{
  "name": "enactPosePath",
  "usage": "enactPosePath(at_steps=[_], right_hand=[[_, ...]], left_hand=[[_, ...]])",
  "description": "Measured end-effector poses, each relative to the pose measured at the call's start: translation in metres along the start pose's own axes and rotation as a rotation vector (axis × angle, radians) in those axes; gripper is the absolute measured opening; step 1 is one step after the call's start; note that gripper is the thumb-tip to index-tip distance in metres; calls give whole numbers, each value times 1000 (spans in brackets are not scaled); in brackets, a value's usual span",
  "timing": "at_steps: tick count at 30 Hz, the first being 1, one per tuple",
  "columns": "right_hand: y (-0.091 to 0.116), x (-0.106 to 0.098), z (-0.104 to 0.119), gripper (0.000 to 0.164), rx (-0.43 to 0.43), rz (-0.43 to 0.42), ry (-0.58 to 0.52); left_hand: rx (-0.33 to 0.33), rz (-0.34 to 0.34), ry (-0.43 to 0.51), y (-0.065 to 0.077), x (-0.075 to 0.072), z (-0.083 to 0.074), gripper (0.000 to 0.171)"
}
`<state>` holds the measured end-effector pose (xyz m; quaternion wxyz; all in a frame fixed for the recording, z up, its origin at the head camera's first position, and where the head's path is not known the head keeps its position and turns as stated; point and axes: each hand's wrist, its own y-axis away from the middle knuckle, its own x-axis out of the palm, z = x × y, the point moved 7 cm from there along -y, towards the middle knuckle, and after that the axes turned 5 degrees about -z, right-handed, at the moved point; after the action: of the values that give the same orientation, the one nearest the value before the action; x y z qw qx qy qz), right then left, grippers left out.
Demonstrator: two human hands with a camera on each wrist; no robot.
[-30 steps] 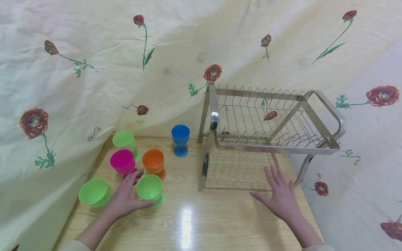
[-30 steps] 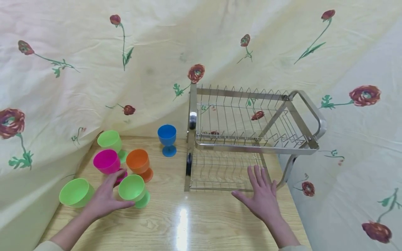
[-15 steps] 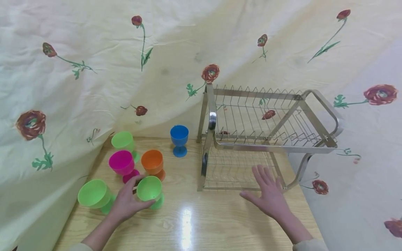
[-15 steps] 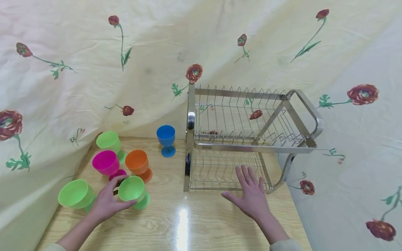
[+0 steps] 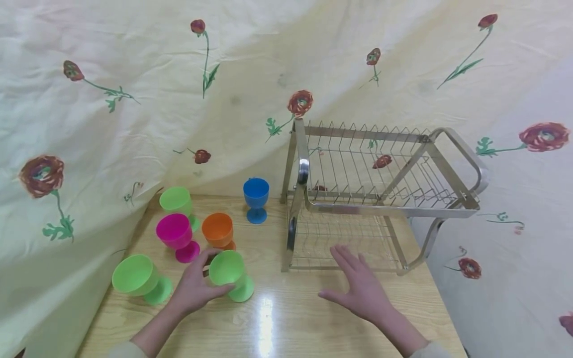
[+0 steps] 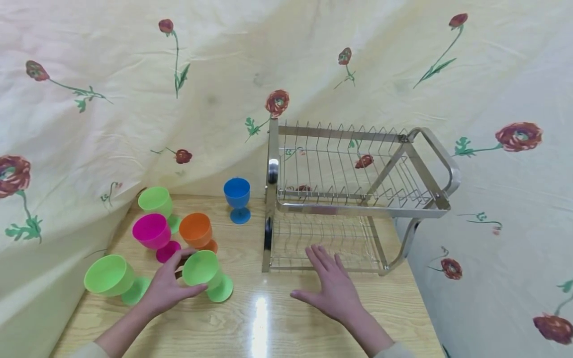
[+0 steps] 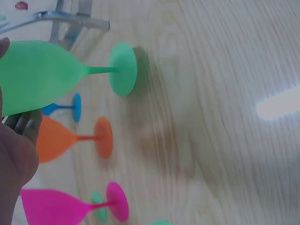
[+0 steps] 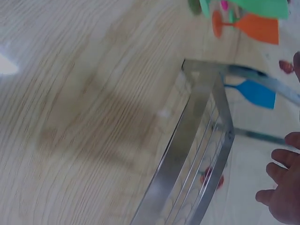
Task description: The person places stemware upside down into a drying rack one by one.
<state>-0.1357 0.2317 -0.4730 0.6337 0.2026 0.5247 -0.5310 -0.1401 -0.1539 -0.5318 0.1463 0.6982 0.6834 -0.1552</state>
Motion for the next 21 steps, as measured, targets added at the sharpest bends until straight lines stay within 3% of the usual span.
enactPosePath(at_steps=[12, 21], right_hand=[[-3, 26, 25, 103, 32, 109, -143], [-8, 45, 36, 88, 44, 164, -311]], left_hand=[[11, 34, 128, -5, 35, -27, 84], [-17, 47, 255, -5, 47, -37, 81]])
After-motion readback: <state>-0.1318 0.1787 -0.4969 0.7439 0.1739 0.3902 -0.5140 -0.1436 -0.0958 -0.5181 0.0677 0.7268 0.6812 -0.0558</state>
